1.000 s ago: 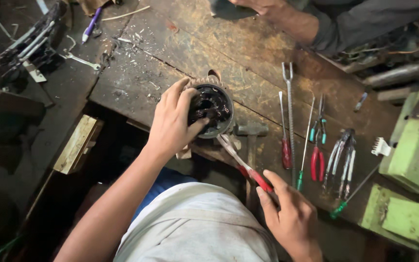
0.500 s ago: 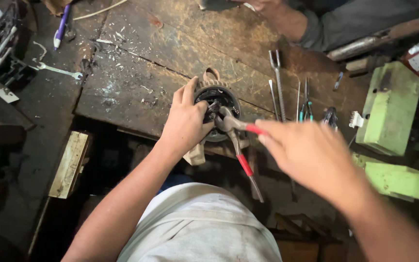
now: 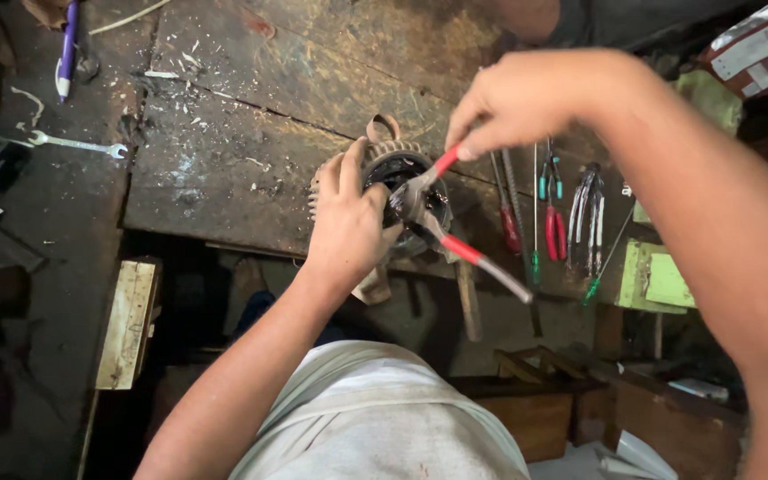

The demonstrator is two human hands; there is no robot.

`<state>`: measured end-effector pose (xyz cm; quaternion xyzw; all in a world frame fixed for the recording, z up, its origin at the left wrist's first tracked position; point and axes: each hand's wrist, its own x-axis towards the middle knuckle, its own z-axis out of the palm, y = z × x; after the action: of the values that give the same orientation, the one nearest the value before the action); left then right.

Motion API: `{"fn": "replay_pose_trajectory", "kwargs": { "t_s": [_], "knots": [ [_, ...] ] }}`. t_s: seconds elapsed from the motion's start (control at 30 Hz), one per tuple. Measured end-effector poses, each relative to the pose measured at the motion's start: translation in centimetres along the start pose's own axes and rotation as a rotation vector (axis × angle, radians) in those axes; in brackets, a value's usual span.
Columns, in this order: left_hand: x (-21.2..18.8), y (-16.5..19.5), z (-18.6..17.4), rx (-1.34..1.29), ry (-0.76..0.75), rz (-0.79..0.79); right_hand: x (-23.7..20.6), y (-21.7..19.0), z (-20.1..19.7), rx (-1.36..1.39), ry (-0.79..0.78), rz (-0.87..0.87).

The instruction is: The person uses pliers and a screwdriver to pull copper windings from a motor stator held on a wooden workbench. The person repeatedly rotates the stator and extracts wire loops, leaving the stator progressively empty.

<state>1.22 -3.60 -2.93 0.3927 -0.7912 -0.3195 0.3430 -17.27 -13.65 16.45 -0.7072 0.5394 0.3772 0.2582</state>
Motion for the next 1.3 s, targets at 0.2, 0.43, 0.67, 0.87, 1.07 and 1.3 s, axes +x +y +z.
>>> {"fn": "replay_pose_trajectory", "kwargs": {
  "t_s": [0.2,0.43,0.67,0.87,1.07,1.3],
  "knots": [
    [0.5,0.1,-1.1,-0.084,-0.029,-0.015,-8.4,-8.1,8.3,-0.543,0.383,0.185],
    [-3.4,4.0,-5.3,-0.094,-0.137,0.245,-9.5,-10.9,17.8,0.038,0.858,0.400],
    [-2.5,6.3,2.0,-0.046,-0.057,0.547,-10.1,-9.0,19.5,0.782,0.671,0.317],
    [-3.1,4.8,3.4,0.042,0.009,0.728,-10.2,-8.0,22.3,1.713,-0.130,0.753],
    [-3.8,4.7,3.7,0.038,0.068,0.792,-9.2,-9.3,22.8,2.120,-0.411,0.688],
    [-5.1,4.2,4.5,0.031,0.080,0.850,-8.5,-11.5,27.8,1.985,-0.185,0.644]
  ]
}}
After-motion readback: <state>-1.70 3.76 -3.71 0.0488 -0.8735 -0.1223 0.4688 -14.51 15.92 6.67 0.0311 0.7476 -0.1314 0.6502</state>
